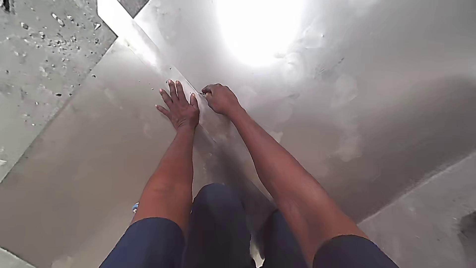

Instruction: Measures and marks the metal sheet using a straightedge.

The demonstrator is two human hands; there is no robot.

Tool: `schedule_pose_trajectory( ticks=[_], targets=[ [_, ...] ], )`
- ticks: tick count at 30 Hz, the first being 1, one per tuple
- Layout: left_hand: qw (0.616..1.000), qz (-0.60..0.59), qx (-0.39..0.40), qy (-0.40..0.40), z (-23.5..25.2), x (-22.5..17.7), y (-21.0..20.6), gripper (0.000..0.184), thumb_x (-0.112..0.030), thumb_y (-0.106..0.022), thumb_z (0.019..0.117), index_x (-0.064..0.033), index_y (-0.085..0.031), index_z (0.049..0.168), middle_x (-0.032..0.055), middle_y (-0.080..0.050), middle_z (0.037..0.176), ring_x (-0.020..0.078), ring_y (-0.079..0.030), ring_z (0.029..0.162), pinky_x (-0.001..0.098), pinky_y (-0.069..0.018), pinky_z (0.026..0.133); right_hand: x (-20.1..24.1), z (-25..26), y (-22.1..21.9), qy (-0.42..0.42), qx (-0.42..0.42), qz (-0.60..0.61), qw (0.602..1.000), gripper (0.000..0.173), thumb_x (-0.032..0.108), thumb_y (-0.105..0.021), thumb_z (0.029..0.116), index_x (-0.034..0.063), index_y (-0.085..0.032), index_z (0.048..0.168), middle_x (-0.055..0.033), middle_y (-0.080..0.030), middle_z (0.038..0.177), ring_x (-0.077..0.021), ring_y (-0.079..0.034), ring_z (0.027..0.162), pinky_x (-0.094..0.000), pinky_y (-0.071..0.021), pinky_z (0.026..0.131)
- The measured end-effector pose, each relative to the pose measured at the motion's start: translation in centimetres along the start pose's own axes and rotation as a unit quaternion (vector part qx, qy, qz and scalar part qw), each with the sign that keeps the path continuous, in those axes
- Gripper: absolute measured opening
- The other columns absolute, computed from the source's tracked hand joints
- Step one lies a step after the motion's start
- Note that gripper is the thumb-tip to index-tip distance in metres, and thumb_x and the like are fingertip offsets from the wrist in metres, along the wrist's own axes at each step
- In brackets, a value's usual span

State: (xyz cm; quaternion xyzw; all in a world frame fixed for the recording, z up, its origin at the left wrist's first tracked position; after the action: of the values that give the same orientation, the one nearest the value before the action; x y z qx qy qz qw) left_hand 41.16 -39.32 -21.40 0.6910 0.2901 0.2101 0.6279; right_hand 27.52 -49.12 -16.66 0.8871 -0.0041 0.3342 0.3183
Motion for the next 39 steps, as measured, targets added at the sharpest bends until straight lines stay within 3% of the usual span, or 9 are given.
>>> schedule_pose_trajectory(
  ticks=[4, 7, 11, 19, 26, 30, 31, 34, 39],
  targets=[
    [1.000, -0.007, 0.011, 0.005, 0.1, 0.0, 0.1, 0.069, -0.062, -0.025, 0.1017, -0.0338, -0.023, 0.164, -0.0073, -0.016, 0.174, 0.0342, -0.008, 0.160, 0.0810, -0.0090, 0.114, 2.0, 1.1, -0.7, -0.016, 0.024, -0.070, 0.997, 0.033, 0.026, -0.053, 0.0995, 0.0244, -0.071, 0.127, -0.0074, -0.072, 0.120, -0.0303, -0.069, 0.112, -0.0590, -0.0569, 0.082],
    [1.000, -0.011, 0.011, 0.009, 0.0, 0.0, 0.0, 0.067, -0.060, -0.026, 0.1021, -0.0347, -0.024, 0.164, -0.0084, -0.015, 0.174, 0.0338, -0.007, 0.160, 0.0811, -0.0087, 0.114, 2.1, 0.9, -0.7, -0.016, 0.004, -0.090, 0.996, 0.030, 0.027, -0.055, 0.0997, 0.0241, -0.072, 0.124, -0.0064, -0.072, 0.122, -0.0296, -0.068, 0.115, -0.0572, -0.0571, 0.084],
    [1.000, 0.003, -0.002, 0.004, 0.2, 0.2, -0.2, 0.067, -0.061, -0.025, 0.1024, -0.0350, -0.023, 0.164, -0.0070, -0.016, 0.174, 0.0347, -0.008, 0.160, 0.0815, -0.0099, 0.113, 0.6, 1.0, -0.4, -0.034, -0.026, -0.037, 0.998, 0.036, 0.025, -0.049, 0.1039, 0.0255, -0.069, 0.133, -0.0048, -0.070, 0.130, -0.0283, -0.066, 0.120, -0.0557, -0.0561, 0.092],
    [1.000, 0.011, 0.012, 0.005, 0.4, -0.1, -0.1, 0.068, -0.061, -0.026, 0.1023, -0.0334, -0.023, 0.164, -0.0071, -0.016, 0.174, 0.0357, -0.009, 0.160, 0.0821, -0.0119, 0.112, 1.9, 0.5, 0.0, 0.008, 0.005, -0.150, 0.989, 0.028, 0.021, -0.057, 0.0949, 0.0234, -0.073, 0.118, -0.0080, -0.074, 0.111, -0.0309, -0.071, 0.105, -0.0572, -0.0579, 0.076],
    [1.000, 0.010, 0.002, 0.000, 0.2, 0.1, -0.5, 0.070, -0.064, -0.023, 0.1019, -0.0342, -0.022, 0.165, -0.0079, -0.017, 0.173, 0.0338, -0.009, 0.160, 0.0819, -0.0111, 0.112, -4.6, -11.4, -2.5, 0.001, 0.037, -0.183, 0.982, 0.023, 0.022, -0.056, 0.0999, 0.0167, -0.071, 0.117, -0.0159, -0.073, 0.096, -0.0392, -0.071, 0.091, -0.0607, -0.0555, 0.072],
    [1.000, 0.011, 0.003, -0.002, 0.2, 0.2, -0.3, 0.070, -0.064, -0.025, 0.1015, -0.0340, -0.022, 0.165, -0.0071, -0.017, 0.173, 0.0335, -0.009, 0.160, 0.0819, -0.0117, 0.112, -10.8, -20.9, -5.6, -0.030, 0.061, -0.215, 0.974, 0.031, 0.023, -0.052, 0.1030, 0.0199, -0.066, 0.130, -0.0128, -0.072, 0.085, -0.0359, -0.072, 0.079, -0.0551, -0.0566, 0.067],
    [1.000, 0.009, 0.001, -0.002, 0.2, 0.1, -0.1, 0.070, -0.064, -0.025, 0.1015, -0.0336, -0.022, 0.165, -0.0066, -0.017, 0.173, 0.0341, -0.010, 0.160, 0.0820, -0.0119, 0.112, -11.5, -22.3, -5.9, -0.056, 0.081, -0.219, 0.971, 0.033, 0.022, -0.051, 0.1034, 0.0197, -0.065, 0.134, -0.0144, -0.073, 0.088, -0.0371, -0.073, 0.082, -0.0561, -0.0566, 0.069],
    [1.000, 0.009, 0.006, -0.002, -0.2, 0.0, -0.2, 0.071, -0.065, -0.022, 0.1020, -0.0327, -0.021, 0.165, -0.0063, -0.015, 0.174, 0.0344, -0.009, 0.160, 0.0831, -0.0119, 0.111, -11.8, -23.6, -5.2, -0.124, 0.104, -0.193, 0.968, 0.026, 0.022, -0.055, 0.1014, 0.0156, -0.071, 0.120, -0.0150, -0.074, 0.099, -0.0366, -0.072, 0.094, -0.0576, -0.0565, 0.076],
    [1.000, 0.013, 0.018, 0.007, 0.0, 0.1, -0.2, 0.072, -0.065, -0.023, 0.1010, -0.0330, -0.021, 0.165, -0.0066, -0.015, 0.174, 0.0335, -0.008, 0.160, 0.0827, -0.0108, 0.111, -12.6, -29.8, -5.0, -0.231, 0.083, -0.148, 0.958, 0.036, 0.027, -0.043, 0.1075, 0.0185, -0.067, 0.133, -0.0162, -0.074, 0.112, -0.0381, -0.071, 0.106, -0.0592, -0.0554, 0.084]
  ],
)
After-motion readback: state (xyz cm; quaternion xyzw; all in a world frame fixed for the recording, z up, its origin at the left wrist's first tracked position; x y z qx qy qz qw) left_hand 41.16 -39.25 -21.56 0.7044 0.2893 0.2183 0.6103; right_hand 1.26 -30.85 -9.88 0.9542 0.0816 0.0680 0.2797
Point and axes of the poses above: each hand's wrist, its own z-axis towards the middle knuckle, its own y-axis out of the back of the hand, x = y × z, the point moved 7 cm from there along z, towards the middle knuckle
